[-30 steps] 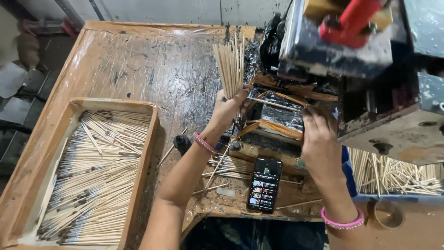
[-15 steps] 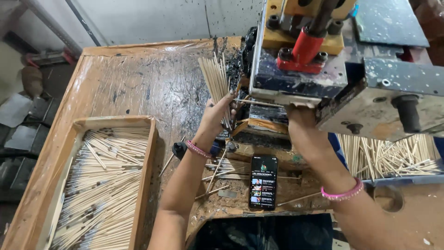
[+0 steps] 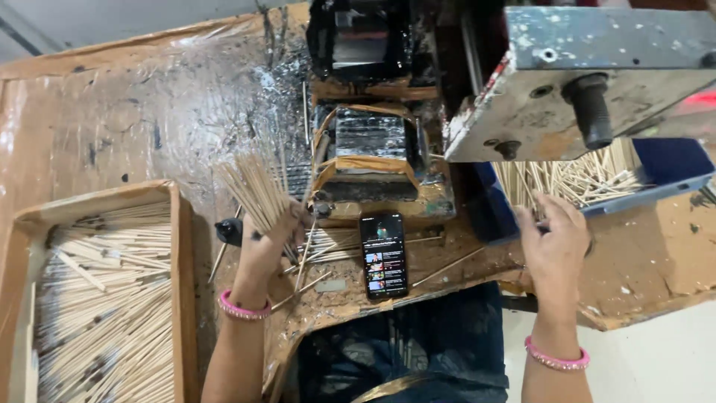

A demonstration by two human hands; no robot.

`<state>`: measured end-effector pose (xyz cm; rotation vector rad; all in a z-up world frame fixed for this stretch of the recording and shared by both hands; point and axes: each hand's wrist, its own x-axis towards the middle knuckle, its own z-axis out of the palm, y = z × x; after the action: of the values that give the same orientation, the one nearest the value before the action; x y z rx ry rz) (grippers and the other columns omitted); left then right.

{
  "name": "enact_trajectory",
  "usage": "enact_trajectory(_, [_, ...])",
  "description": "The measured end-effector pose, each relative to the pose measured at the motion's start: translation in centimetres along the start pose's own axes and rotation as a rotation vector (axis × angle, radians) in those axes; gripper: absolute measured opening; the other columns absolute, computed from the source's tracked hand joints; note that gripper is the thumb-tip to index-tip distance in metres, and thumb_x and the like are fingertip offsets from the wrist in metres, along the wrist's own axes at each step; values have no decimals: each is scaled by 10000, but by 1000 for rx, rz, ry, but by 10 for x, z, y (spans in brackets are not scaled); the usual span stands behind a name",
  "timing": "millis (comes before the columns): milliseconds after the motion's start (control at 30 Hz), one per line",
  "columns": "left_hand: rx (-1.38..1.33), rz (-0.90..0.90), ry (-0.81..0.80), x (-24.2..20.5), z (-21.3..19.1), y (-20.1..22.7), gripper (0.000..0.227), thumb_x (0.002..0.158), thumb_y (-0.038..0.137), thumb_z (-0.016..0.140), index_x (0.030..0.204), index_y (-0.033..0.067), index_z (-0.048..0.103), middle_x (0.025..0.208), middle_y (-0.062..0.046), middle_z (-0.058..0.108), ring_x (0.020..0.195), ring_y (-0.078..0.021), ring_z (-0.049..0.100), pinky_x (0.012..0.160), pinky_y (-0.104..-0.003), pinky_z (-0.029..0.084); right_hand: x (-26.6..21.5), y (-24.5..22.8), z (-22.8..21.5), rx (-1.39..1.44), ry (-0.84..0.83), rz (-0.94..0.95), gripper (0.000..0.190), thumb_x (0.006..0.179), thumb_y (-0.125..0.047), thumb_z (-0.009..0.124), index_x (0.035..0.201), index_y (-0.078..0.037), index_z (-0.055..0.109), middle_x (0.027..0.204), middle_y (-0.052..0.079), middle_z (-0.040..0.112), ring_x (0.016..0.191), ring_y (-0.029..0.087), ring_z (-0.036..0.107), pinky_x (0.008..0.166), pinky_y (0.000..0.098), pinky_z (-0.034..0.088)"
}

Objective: Feeding bundles of thin wooden sticks into a machine for coating/processing and collecting the results.

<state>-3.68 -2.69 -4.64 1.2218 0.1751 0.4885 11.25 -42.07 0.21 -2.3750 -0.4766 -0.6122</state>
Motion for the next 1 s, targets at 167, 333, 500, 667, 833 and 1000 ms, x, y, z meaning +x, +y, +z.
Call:
enact_trajectory(167, [239,-37,-582,-8,66,21,136,973,36,655,1081,-6,727,928,-89,755,671,-92,692,583,-232,600,-18,-57,20,1108,-613,266,362,965,-128,703,1315,-36,681,850,23,705,710,62,619,627,221,537])
enact_trajectory(333, [181,-161,-578,16,30,24,174,971,96,665,1101,-7,718,889,-78,755,666,-76,693,570,-216,570,16,-77,35,1087,-519,60,138,990,-60,719,1115,-2,723,969,49,725,862,97,678,733,238,558])
enact_trajectory(500, [219,-42,-134,66,12,45,179,964,162,703,1052,7,711,785,-67,739,584,-71,641,477,-212,488,80,-142,44,540,-348,-540,219,893,-13,762,1106,-64,759,1099,87,749,1008,208,730,839,277,594])
enact_trajectory(667, [63,62,104,134,29,15,206,987,149,649,1123,18,731,708,0,629,563,-70,550,486,-215,437,111,-140,78,-66,-189,-719,382,873,57,635,1228,-31,742,1272,124,719,1247,331,599,1094,440,459])
enact_trajectory(833, [-43,50,27,135,41,10,209,998,93,577,1120,-8,713,720,4,614,594,-75,559,525,-227,452,90,-129,77,-11,-197,-571,346,948,35,585,1284,36,671,1322,193,644,1282,370,572,1110,443,461])
enact_trajectory(1000, [12,-7,60,135,42,14,225,978,89,558,1118,-9,705,715,1,612,586,-79,555,512,-230,447,82,-129,78,37,-169,-548,439,897,18,584,1334,53,610,1333,224,622,1284,393,558,1077,456,470])
